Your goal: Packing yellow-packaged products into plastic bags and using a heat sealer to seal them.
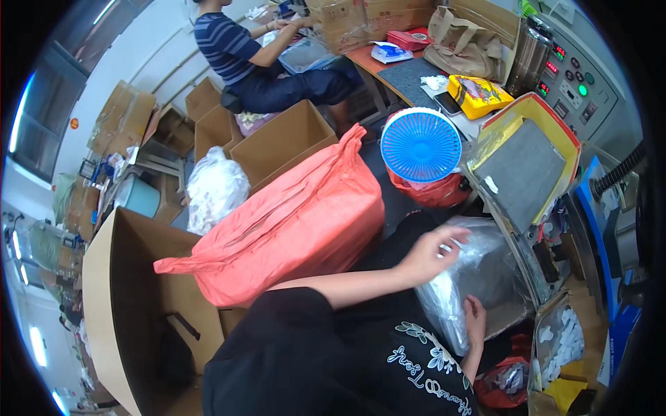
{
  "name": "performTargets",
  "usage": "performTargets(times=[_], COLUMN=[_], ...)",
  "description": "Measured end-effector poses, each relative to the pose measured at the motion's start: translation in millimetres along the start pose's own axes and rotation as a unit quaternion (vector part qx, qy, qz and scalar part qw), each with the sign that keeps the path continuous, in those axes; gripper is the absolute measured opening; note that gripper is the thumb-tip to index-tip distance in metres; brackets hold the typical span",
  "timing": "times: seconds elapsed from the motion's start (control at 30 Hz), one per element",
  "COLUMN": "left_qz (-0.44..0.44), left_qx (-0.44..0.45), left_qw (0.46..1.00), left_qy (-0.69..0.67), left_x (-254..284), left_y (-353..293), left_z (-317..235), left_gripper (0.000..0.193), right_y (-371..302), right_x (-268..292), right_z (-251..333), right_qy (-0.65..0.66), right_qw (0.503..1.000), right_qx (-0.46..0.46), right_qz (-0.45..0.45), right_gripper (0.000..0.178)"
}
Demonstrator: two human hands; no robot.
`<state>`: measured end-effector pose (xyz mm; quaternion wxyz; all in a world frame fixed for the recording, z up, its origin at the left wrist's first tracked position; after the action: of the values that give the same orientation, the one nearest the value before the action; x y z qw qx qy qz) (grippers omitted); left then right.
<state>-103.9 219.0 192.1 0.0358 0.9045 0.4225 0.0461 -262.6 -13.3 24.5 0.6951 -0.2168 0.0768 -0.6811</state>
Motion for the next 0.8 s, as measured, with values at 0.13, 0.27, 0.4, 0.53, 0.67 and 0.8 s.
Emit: performTargets(times=[0.13, 0.27, 0.4, 0.53, 0.67, 0.8], left_qz=[-0.186, -0.289, -0.302, -0.281, 0.173, 0.025], left_qx=[-0.028, 0.146, 0.263, 0.370, 0.358, 0.414], left_qw=[0.968, 0.777, 0.716, 0.805, 0.876, 0.908], left_qy=[0.163, 0.540, 0.572, 0.370, 0.274, 0.068], left_x=[90.5, 176.9, 184.9, 159.4, 131.9, 138.5], left_y=[-63.1, -153.0, -205.0, -193.7, -192.5, -199.5], left_z=[-47.8, -57.3, -40.5, -72.2, -85.7, -72.6], left_gripper=[0.014, 0.023, 0.045, 0.057, 0.077, 0.070], right_y=[-1.0, -3.1, -1.6, -6.0, -5.9, -4.4], right_x=[-2.5, -3.6, -3.4, -1.5, -5.0, -6.0], right_z=[-3.2, 2.9, 7.3, 6.6, 13.1, 10.1], right_qy=[-0.045, -0.083, -0.123, -0.144, -0.165, -0.148], right_qw=[0.999, 0.996, 0.991, 0.988, 0.985, 0.987], right_qx=[0.012, 0.014, 0.047, 0.050, 0.049, 0.066], right_qz=[-0.008, 0.011, 0.026, 0.022, 0.015, 0.016], right_gripper=[0.032, 0.031, 0.031, 0.031, 0.031, 0.031])
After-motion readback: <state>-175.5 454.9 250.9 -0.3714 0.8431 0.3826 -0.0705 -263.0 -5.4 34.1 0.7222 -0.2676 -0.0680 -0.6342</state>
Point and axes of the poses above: each hand's wrist, its own y-axis towards the middle knuckle, its own x-axis out of the back of the hand, z = x × y, the point moved 1 cm from there along y, towards the middle knuckle, and after that the axes turned 15 degrees about z, right-handed, at the moved point
